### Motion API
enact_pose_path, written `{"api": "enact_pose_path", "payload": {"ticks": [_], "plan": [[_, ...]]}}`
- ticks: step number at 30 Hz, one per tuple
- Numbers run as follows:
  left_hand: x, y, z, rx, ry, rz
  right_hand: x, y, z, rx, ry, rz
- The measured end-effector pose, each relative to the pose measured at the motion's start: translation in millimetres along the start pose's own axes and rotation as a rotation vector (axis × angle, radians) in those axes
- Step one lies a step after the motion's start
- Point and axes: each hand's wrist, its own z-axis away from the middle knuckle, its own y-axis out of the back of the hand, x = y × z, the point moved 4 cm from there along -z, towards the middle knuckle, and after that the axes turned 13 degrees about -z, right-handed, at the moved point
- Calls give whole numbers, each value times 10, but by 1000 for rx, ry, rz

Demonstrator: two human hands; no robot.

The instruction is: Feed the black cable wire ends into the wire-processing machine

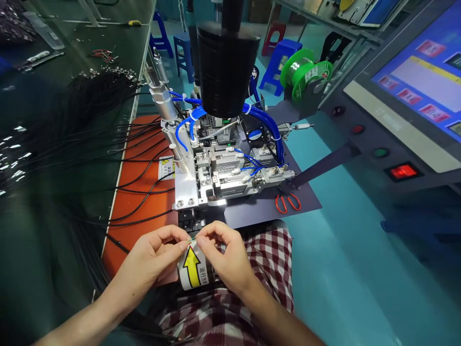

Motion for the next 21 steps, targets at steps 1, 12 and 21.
{"api": "enact_pose_path", "payload": {"ticks": [1, 12, 21], "plan": [[-3, -3, -1, -2, 2, -3, -7, -11, -3, 0, 0, -5], [-25, 3, -15, -4, -18, -6, 0, -59, 4, 50, -39, -45], [-27, -5, -37, -3, -34, -2, 19, -80, -1, 104, -97, -113]]}}
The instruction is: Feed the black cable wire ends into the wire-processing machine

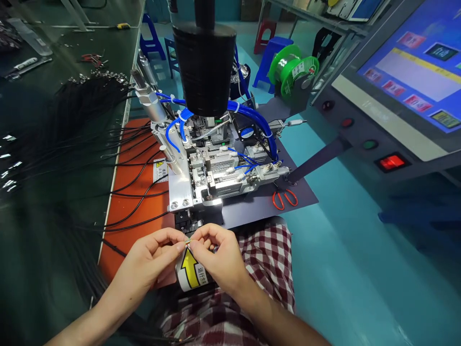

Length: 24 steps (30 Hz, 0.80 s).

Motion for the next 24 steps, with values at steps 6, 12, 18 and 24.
{"api": "enact_pose_path", "payload": {"ticks": [6, 12, 18, 24], "plan": [[19, -2, 14, 12, -1, 0, -12, -2, 26, 6, -31, 3], [-2, -15, 17, 10, -15, 0, -16, -7, 12, 24, -27, 34], [13, -3, 34, 25, 6, 19, 19, -44, 54, 34, -29, 27], [42, -6, 50, 20, 44, 28, 20, -15, 75, 16, -15, 22]]}}
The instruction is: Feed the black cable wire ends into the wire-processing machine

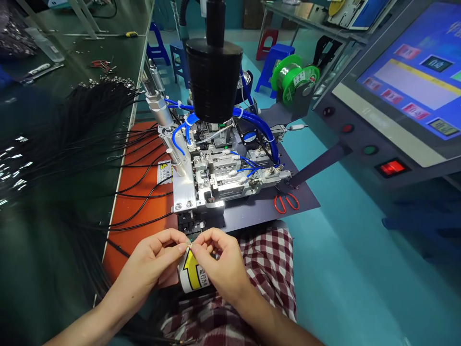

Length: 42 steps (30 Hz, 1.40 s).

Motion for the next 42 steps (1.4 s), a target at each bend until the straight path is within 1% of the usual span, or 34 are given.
{"api": "enact_pose_path", "payload": {"ticks": [3, 7, 16, 24, 27, 30, 32, 36, 42], "plan": [[0, -7, -3, -20, -4, -4, -12, 46, -40, -46, -48, -40], [0, -12, -4, -25, -16, -8, -25, 64, -82, -80, -49, -35], [-37, -3, -19, -24, -11, -20, -7, 44, -86, -71, -59, -34], [-31, 2, -25, -35, -29, -19, 27, 45, -95, -99, -80, -64], [0, 4, -20, -73, -42, -46, 8, 47, -111, -159, -144, -102], [15, 6, -15, -118, -27, -81, -39, 50, -138, -258, -222, -98], [18, 9, -13, -141, -20, -97, -72, 61, -159, -320, -249, -68], [1, 15, -17, -185, -21, -162, -98, 85, -190, -415, -231, -18], [-26, 38, -32, -215, -10, -201, -91, 102, -173, -479, -180, 22]]}}
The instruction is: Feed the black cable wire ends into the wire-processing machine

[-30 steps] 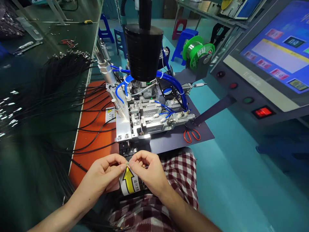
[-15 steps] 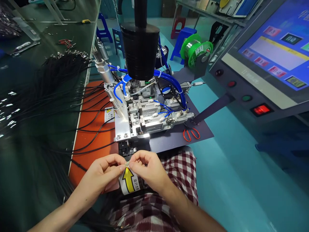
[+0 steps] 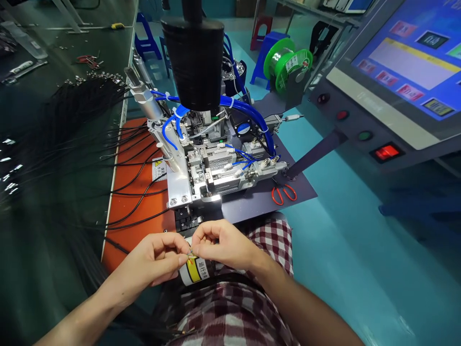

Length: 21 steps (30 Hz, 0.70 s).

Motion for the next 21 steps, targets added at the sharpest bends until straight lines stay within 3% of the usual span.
{"api": "enact_pose_path", "payload": {"ticks": [5, 14, 21], "plan": [[9, 27, -10, -3, -51, 126, -6, -26, 13, -5, 47, -27], [26, -5, 20, 4, -54, 121, -82, -14, 11, -43, 143, 83], [52, -7, 20, 157, -8, 206, -7, -26, 68, 193, 172, 77]]}}
